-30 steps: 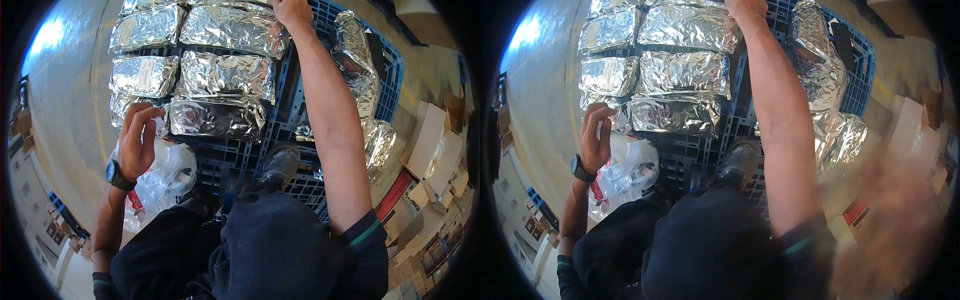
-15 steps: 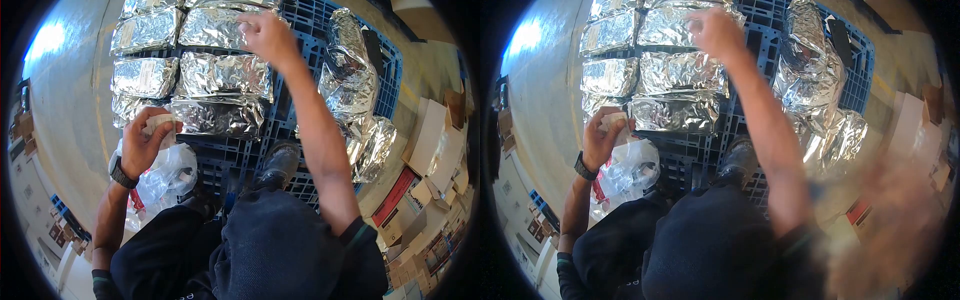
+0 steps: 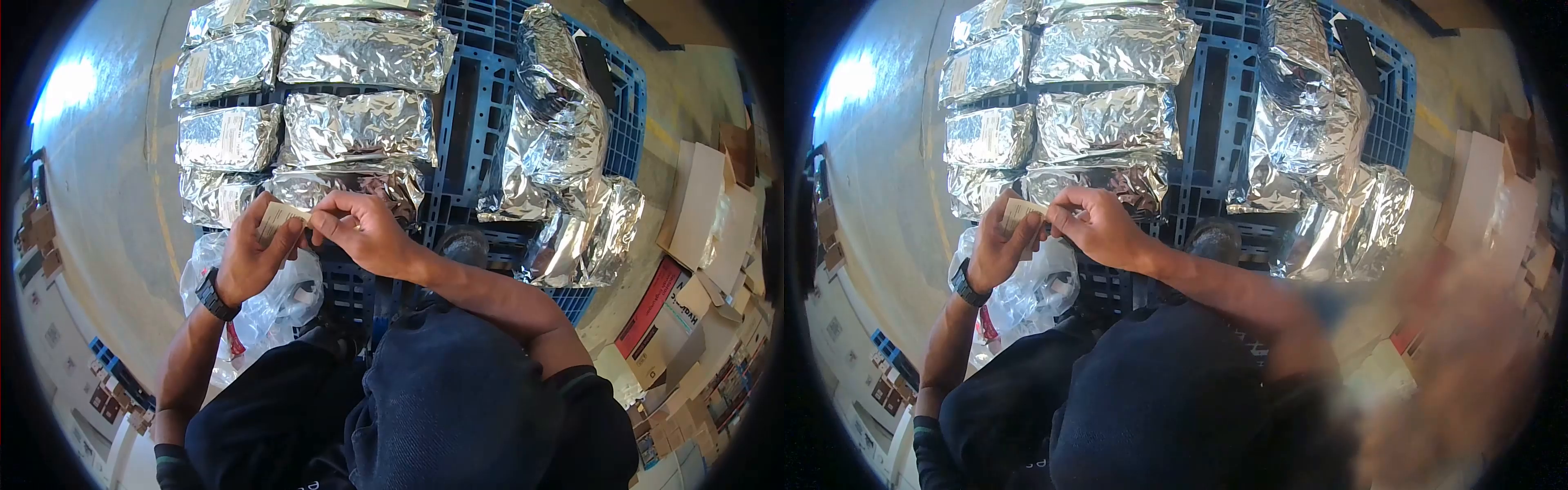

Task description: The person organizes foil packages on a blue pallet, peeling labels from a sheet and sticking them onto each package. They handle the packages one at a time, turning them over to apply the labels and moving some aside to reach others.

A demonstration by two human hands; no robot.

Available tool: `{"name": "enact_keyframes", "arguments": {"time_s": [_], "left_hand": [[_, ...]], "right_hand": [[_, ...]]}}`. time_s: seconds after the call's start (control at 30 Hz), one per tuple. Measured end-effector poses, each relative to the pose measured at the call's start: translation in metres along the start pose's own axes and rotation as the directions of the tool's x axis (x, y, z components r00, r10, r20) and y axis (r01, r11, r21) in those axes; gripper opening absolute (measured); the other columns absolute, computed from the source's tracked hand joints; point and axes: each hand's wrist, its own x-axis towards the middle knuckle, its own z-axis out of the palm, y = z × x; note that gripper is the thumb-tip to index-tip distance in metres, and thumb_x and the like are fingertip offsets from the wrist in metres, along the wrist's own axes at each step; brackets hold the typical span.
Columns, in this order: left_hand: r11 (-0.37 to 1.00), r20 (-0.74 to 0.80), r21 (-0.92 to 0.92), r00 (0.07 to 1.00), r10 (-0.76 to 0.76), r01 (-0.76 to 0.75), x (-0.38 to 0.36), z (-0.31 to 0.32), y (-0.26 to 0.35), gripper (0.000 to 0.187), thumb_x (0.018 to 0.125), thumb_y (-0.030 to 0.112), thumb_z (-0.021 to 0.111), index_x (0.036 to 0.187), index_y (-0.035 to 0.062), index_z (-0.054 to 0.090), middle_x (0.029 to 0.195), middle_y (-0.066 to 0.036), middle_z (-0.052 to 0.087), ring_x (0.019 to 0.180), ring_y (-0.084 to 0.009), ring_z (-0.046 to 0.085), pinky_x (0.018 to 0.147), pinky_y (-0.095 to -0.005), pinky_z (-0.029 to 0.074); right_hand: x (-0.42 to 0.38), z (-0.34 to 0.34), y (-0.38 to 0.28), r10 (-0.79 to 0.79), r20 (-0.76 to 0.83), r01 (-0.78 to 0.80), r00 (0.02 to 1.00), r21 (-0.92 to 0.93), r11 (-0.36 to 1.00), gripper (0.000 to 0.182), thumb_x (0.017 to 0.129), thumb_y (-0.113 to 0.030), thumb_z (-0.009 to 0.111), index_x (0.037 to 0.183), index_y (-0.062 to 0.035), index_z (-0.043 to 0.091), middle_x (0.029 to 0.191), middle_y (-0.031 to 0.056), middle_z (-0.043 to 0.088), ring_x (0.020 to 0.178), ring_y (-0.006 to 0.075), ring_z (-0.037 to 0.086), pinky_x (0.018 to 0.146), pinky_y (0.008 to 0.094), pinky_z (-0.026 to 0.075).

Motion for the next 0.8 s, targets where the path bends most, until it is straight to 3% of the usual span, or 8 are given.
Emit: {"name": "enact_keyframes", "arguments": {"time_s": [0.07,0.17,0.27,0.37,0.5,0.6,0.67,0.8], "left_hand": [[1.000,0.011,0.006,1.000,0.018,-0.018,-0.001,0.001,0.000,0.024,0.098,0.026,0.061,0.095,0.0045,0.051,0.075,-0.004,0.064,0.063,-0.0080,0.060,0.055,-0.0233,0.048],[0.999,0.008,0.033,1.000,-0.006,0.006,-0.004,0.001,0.002,0.023,0.098,0.026,0.061,0.096,0.0046,0.051,0.075,-0.004,0.064,0.062,-0.0078,0.060,0.054,-0.0233,0.047],[0.997,0.014,0.075,1.000,-0.027,0.026,-0.005,0.001,0.002,0.023,0.098,0.025,0.061,0.096,0.0043,0.051,0.074,-0.004,0.064,0.062,-0.0078,0.060,0.054,-0.0233,0.047],[0.990,0.007,0.127,0.998,-0.055,0.054,-0.006,0.003,0.001,0.023,0.097,0.024,0.062,0.096,0.0036,0.051,0.073,-0.004,0.064,0.062,-0.0080,0.060,0.053,-0.0234,0.047],[0.996,0.043,0.087,0.998,-0.042,0.039,-0.006,0.005,0.000,0.025,0.098,0.026,0.060,0.096,0.0031,0.051,0.073,-0.004,0.064,0.062,-0.0083,0.060,0.053,-0.0241,0.046],[0.999,0.071,0.045,0.997,-0.030,0.027,-0.003,0.005,-0.006,0.027,0.099,0.029,0.059,0.096,0.0036,0.052,0.073,-0.004,0.064,0.062,-0.0082,0.060,0.053,-0.0243,0.046],[0.999,0.080,0.041,0.996,-0.034,0.030,-0.004,0.004,-0.007,0.028,0.099,0.031,0.058,0.096,0.0039,0.053,0.073,-0.003,0.064,0.062,-0.0081,0.060,0.053,-0.0243,0.046],[0.996,0.030,0.078,0.999,-0.032,0.030,-0.006,0.007,-0.002,0.030,0.099,0.034,0.059,0.094,0.0044,0.053,0.072,-0.004,0.064,0.061,-0.0083,0.059,0.053,-0.0243,0.046]], "right_hand": [[0.002,0.006,0.005,-0.003,-0.075,0.020,0.997,0.225,0.974,0.022,0.098,-0.021,0.063,0.103,0.0001,0.065,0.089,0.0035,0.067,0.083,0.0087,0.063,0.071,0.0238,0.051],[-0.001,0.004,-0.004,0.076,-0.001,-0.072,0.997,0.292,0.954,0.022,0.096,-0.020,0.065,0.103,0.0011,0.064,0.093,0.0049,0.066,0.084,0.0089,0.063,0.073,0.0245,0.052],[0.000,0.005,0.001,-0.042,-0.058,0.049,0.997,0.131,0.990,0.017,0.093,-0.016,0.067,0.097,-0.0002,0.065,0.091,0.0029,0.065,0.079,0.0084,0.061,0.069,0.0261,0.052],[-0.001,0.004,-0.005,-0.065,-0.054,0.063,0.996,-0.046,0.997,0.015,0.092,-0.013,0.068,0.098,0.0001,0.065,0.087,0.0035,0.067,0.078,0.0073,0.061,0.068,0.0259,0.051],[0.000,0.005,0.000,0.004,-0.043,-0.003,0.999,0.026,1.000,0.015,0.090,-0.012,0.069,0.098,0.0007,0.067,0.084,0.0049,0.069,0.076,0.0073,0.061,0.067,0.0265,0.051],[0.000,0.002,0.004,0.010,-0.057,-0.013,0.998,-0.054,0.998,0.018,0.091,-0.014,0.071,0.101,0.0008,0.067,0.089,0.0055,0.070,0.081,0.0111,0.066,0.073,0.0278,0.054],[0.000,0.002,0.004,-0.002,-0.075,0.006,0.997,0.052,0.999,0.014,0.089,-0.011,0.070,0.094,0.0019,0.070,0.083,0.0078,0.071,0.075,0.0112,0.064,0.068,0.0293,0.052],[-0.002,-0.003,-0.003,0.003,-0.047,0.001,0.999,0.083,0.997,0.015,0.088,-0.011,0.071,0.096,0.0016,0.070,0.080,0.0082,0.071,0.074,0.0113,0.064,0.068,0.0297,0.052]]}}
